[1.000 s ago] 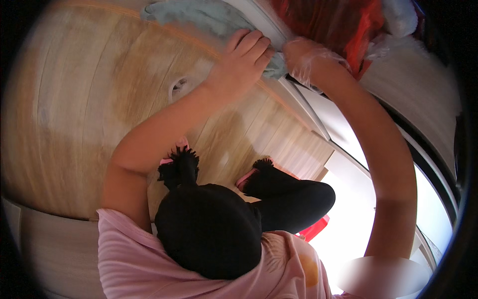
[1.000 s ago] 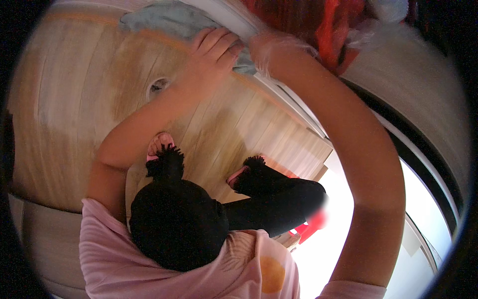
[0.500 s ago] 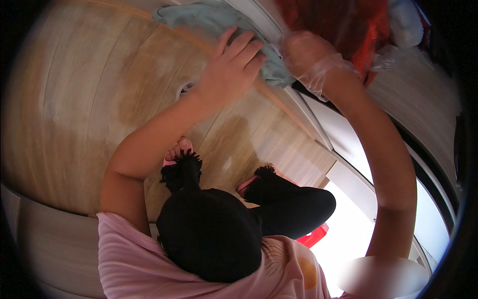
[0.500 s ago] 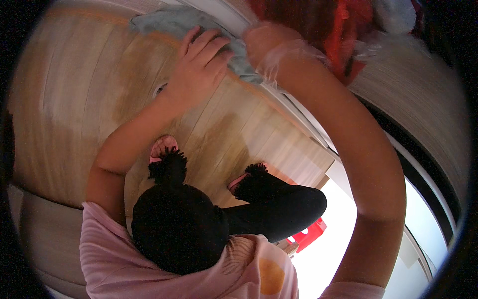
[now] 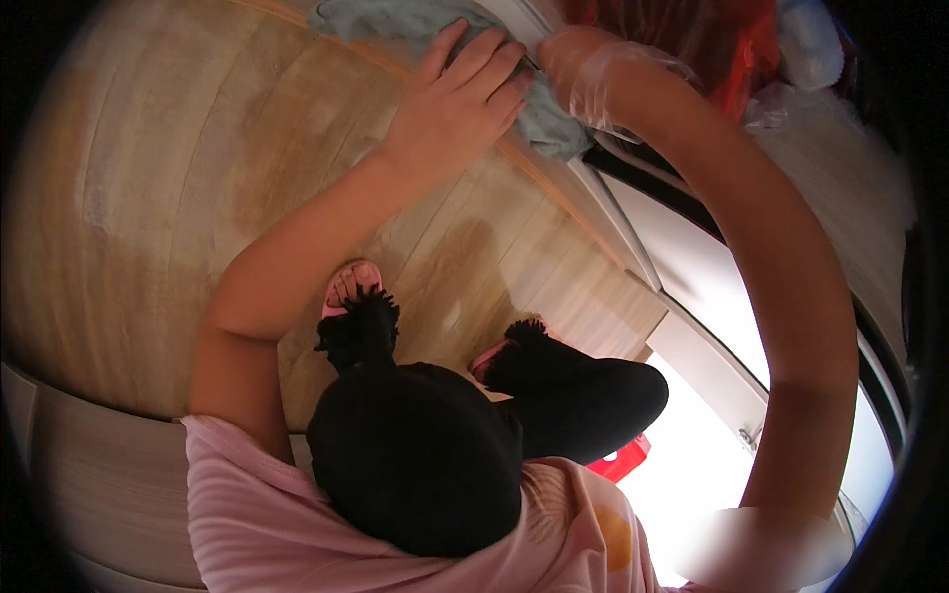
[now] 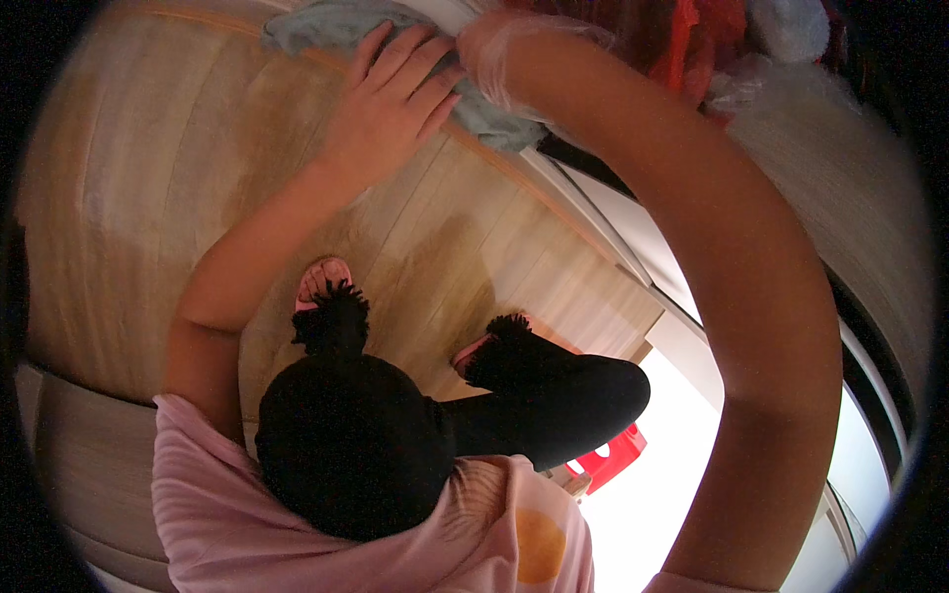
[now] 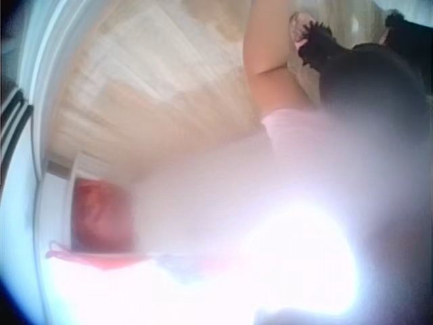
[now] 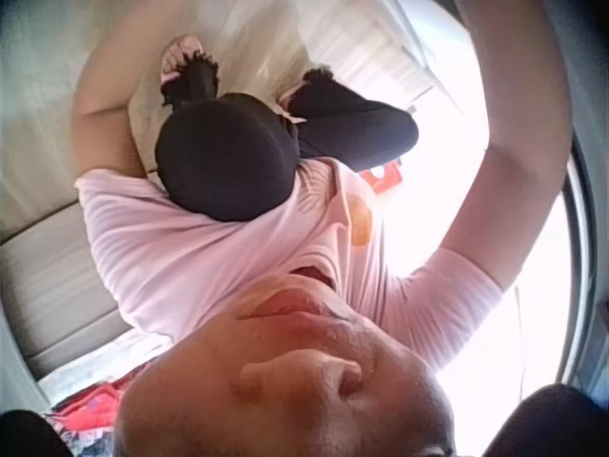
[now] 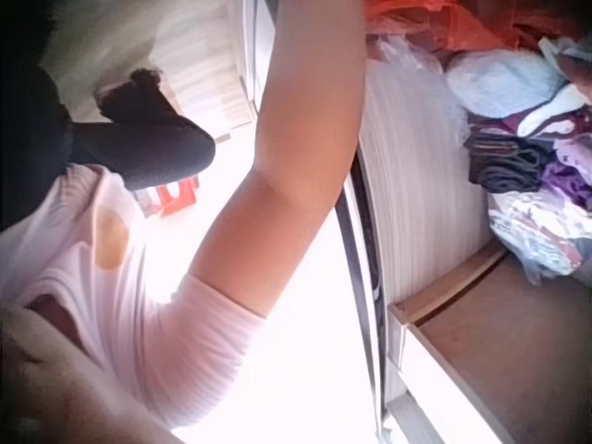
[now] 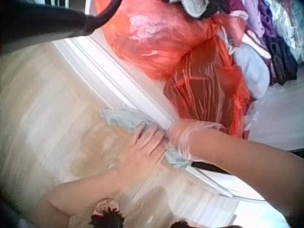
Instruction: The person cleans the bottom track of a sliding closet door using a cloth and a card. They wipe the track with the cloth and use the card to scrape out debris from the crevices. The person moves along the track, repeating the wiping and scraping actions to clean the entire length.
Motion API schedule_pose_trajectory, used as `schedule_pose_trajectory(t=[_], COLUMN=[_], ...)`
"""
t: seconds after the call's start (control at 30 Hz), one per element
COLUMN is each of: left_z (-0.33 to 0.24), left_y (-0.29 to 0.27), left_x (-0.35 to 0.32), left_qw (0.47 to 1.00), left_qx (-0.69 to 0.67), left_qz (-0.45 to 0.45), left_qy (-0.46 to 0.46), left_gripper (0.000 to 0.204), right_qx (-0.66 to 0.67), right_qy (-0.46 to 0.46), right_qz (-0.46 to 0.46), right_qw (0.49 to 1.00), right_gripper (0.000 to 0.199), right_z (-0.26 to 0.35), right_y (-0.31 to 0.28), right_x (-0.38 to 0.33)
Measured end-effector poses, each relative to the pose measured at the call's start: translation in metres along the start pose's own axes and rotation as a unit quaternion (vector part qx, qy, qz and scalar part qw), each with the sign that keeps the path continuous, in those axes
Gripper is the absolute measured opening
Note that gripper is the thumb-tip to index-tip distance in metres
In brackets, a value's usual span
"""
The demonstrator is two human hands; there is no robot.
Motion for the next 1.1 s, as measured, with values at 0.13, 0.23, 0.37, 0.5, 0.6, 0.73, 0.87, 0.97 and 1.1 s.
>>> schedule_pose_trajectory(t=[0.13, 0.23, 0.37, 0.5, 0.6, 0.73, 0.87, 0.97, 1.1], left_z=[-0.009, -0.016, -0.014, -0.006, 0.007, 0.006, 0.006, 0.008, 0.001], left_y=[0.008, 0.015, 0.017, 0.012, -0.001, -0.005, -0.006, -0.007, -0.015], left_x=[-0.008, -0.015, -0.017, -0.013, -0.01, -0.006, -0.006, -0.006, -0.001], left_qw=[0.998, 0.996, 0.995, 0.997, 0.997, 0.998, 0.998, 0.999, 0.999], left_qx=[0.022, 0.051, 0.038, 0.011, 0.03, 0.024, 0.022, 0.01, 0.028], left_qz=[0.019, 0.053, 0.072, 0.074, 0.065, 0.044, 0.044, 0.037, 0.009], left_qy=[0.047, 0.059, 0.057, 0.024, 0.024, 0.032, 0.026, 0.025, 0.038], left_gripper=[0.026, 0.029, 0.03, 0.029, 0.028, 0.026, 0.026, 0.024, 0.02], right_qx=[0.135, 0.238, 0.295, 0.273, 0.357, 0.349, 0.311, 0.462, 0.443], right_qy=[0.127, 0.217, 0.249, 0.119, 0.206, 0.114, 0.157, 0.273, 0.175], right_qz=[0.027, 0.045, 0.027, -0.081, -0.049, -0.017, 0.005, 0.079, -0.045], right_qw=[0.982, 0.946, 0.922, 0.951, 0.91, 0.93, 0.937, 0.84, 0.878], right_gripper=[0.016, 0.016, 0.017, 0.017, 0.015, 0.013, 0.011, 0.01, 0.009], right_z=[0.006, 0.009, 0.012, -0.009, -0.011, -0.002, 0.007, 0.011, 0.013], right_y=[0.005, 0.012, 0.016, 0.058, 0.017, 0.043, 0.04, 0.032, 0.057], right_x=[-0.01, -0.019, -0.029, -0.043, -0.052, -0.055, -0.05, -0.047, -0.047])
Point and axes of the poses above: each hand's wrist, its own x-axis towards the middle knuckle, its own y-axis out of the palm, z = x × y, the point moved 3 cm from there along x, towards the middle knuckle, and after that the axes turned 6 degrees about -z, right-handed, at the moved point
